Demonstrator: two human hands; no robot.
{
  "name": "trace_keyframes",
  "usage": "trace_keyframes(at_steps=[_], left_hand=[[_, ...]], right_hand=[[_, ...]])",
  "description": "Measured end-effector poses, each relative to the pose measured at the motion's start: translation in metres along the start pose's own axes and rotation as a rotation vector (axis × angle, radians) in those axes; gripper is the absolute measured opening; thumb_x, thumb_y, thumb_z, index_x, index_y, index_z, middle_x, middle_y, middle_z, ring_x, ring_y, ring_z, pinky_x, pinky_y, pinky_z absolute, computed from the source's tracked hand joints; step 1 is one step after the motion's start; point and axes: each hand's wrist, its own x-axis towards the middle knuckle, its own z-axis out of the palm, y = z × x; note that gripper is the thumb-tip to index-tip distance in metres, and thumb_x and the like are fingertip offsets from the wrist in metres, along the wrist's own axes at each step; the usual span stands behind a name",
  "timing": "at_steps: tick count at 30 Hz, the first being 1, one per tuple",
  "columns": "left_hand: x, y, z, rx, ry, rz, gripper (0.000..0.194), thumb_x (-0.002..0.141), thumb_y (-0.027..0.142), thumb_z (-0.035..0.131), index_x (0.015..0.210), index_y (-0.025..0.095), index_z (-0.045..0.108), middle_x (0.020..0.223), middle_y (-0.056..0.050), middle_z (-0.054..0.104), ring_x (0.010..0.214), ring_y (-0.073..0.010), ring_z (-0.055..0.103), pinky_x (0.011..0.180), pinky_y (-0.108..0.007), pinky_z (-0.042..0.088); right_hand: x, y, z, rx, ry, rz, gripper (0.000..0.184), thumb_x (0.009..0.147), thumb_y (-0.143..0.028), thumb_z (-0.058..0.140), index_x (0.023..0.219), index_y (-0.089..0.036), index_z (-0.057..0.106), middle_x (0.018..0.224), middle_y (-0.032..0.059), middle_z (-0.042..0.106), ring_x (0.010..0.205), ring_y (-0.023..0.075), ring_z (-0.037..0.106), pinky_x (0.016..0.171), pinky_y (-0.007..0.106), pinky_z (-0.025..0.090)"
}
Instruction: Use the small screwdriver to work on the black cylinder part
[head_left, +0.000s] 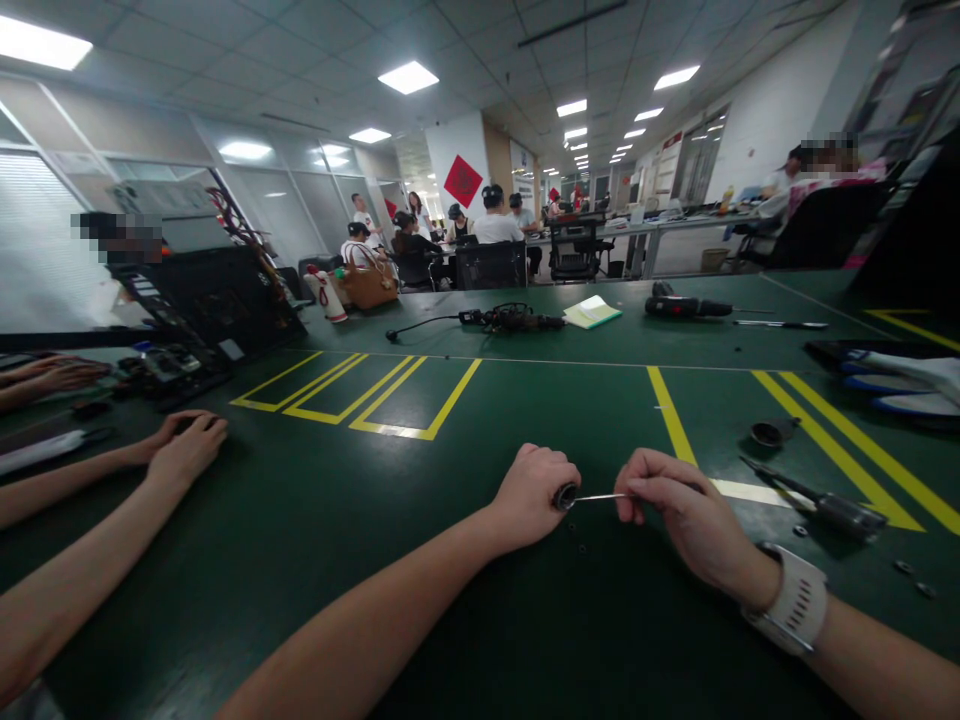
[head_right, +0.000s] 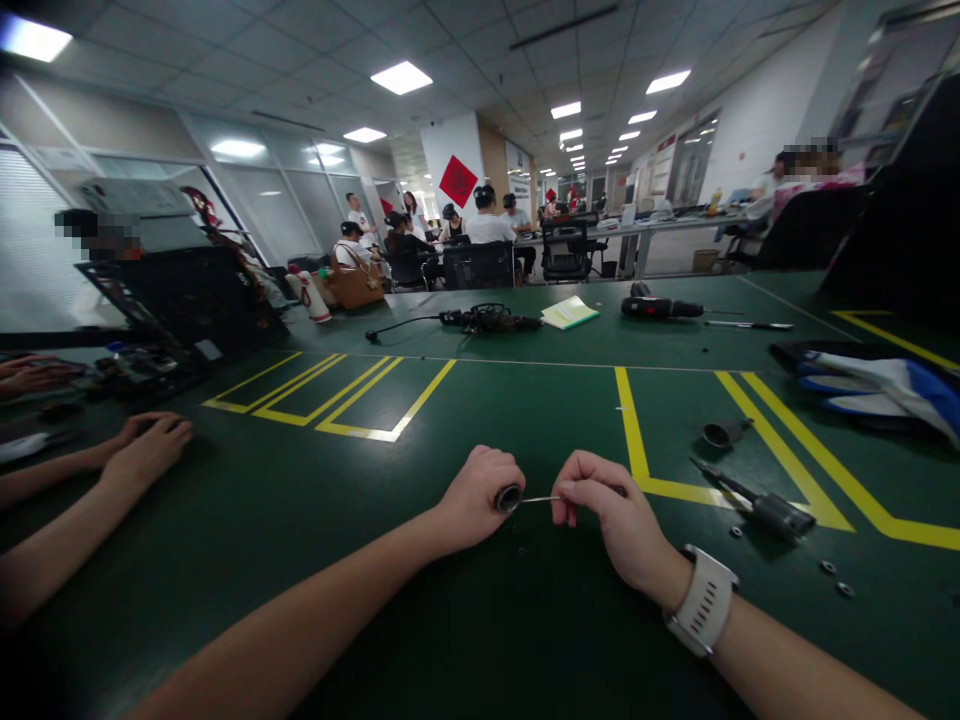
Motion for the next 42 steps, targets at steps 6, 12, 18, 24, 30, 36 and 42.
trace_keyframes(at_steps=[6, 12, 18, 24, 30, 36, 42], left_hand=[[-0.001, 0.009, -0.005, 0.233, -0.070, 0.058, 0.010, 0.084, 0.016, 0.049, 0.078, 0.017, 0.057, 0.077, -0.001, 0.056, 0.075, -0.0155, 0.048, 0.071, -0.030, 0.031], [-0.002, 0.014, -0.009, 0.391, -0.099, 0.131, 0.013, 0.087, 0.016, 0.046, 0.079, 0.018, 0.056, 0.078, -0.002, 0.055, 0.074, -0.0165, 0.046, 0.070, -0.031, 0.030], [-0.004, 0.016, -0.011, 0.435, -0.084, 0.136, 0.016, 0.088, 0.015, 0.043, 0.078, 0.017, 0.055, 0.078, -0.002, 0.055, 0.074, -0.0167, 0.047, 0.071, -0.032, 0.031], [-0.004, 0.004, -0.008, 0.202, 0.014, -0.161, 0.006, 0.080, 0.012, 0.054, 0.081, 0.018, 0.056, 0.080, 0.000, 0.059, 0.078, -0.0156, 0.054, 0.075, -0.031, 0.037], [0.002, -0.017, -0.005, -0.183, 0.315, -0.492, 0.016, 0.076, 0.032, 0.063, 0.075, 0.018, 0.055, 0.068, 0.003, 0.056, 0.062, -0.0126, 0.052, 0.057, -0.024, 0.038], [0.004, -0.011, -0.010, -0.311, 0.485, -0.478, 0.030, 0.087, 0.045, 0.044, 0.079, 0.017, 0.052, 0.066, 0.003, 0.052, 0.061, -0.0120, 0.049, 0.057, -0.025, 0.038], [-0.001, 0.019, -0.014, -0.083, 0.455, -0.257, 0.027, 0.091, 0.041, 0.039, 0.089, 0.018, 0.054, 0.085, -0.001, 0.058, 0.082, -0.0168, 0.051, 0.080, -0.034, 0.036]], right_hand=[[0.000, 0.005, -0.002, -0.025, 0.030, 0.033, 0.016, 0.075, -0.022, 0.050, 0.060, -0.019, 0.055, 0.050, -0.0023, 0.054, 0.050, 0.0131, 0.046, 0.049, 0.026, 0.034], [0.001, 0.009, -0.002, -0.066, 0.053, 0.056, 0.016, 0.073, -0.021, 0.048, 0.058, -0.019, 0.052, 0.047, -0.0040, 0.049, 0.046, 0.0116, 0.041, 0.047, 0.025, 0.030], [0.000, 0.009, 0.001, -0.122, 0.057, 0.051, 0.027, 0.080, -0.030, 0.048, 0.055, -0.020, 0.048, 0.046, -0.0046, 0.044, 0.045, 0.0109, 0.038, 0.046, 0.025, 0.030], [0.003, 0.013, 0.000, -0.257, 0.134, -0.019, 0.020, 0.086, -0.037, 0.049, 0.076, -0.021, 0.050, 0.069, -0.0011, 0.054, 0.065, 0.0148, 0.053, 0.062, 0.029, 0.044], [-0.008, 0.015, 0.019, -0.550, -0.171, -0.094, 0.014, 0.085, -0.029, 0.054, 0.097, -0.022, 0.058, 0.107, 0.0069, 0.064, 0.108, 0.0244, 0.056, 0.092, 0.045, 0.043], [-0.021, 0.010, 0.038, -0.764, -0.446, -0.186, 0.016, 0.082, -0.019, 0.058, 0.098, -0.020, 0.058, 0.132, 0.0105, 0.056, 0.130, 0.0241, 0.039, 0.111, 0.049, 0.023], [-0.036, 0.001, 0.037, -0.925, -0.577, -0.272, 0.018, 0.086, -0.012, 0.048, 0.100, -0.019, 0.057, 0.127, 0.0097, 0.059, 0.130, 0.0217, 0.040, 0.111, 0.045, 0.026]])
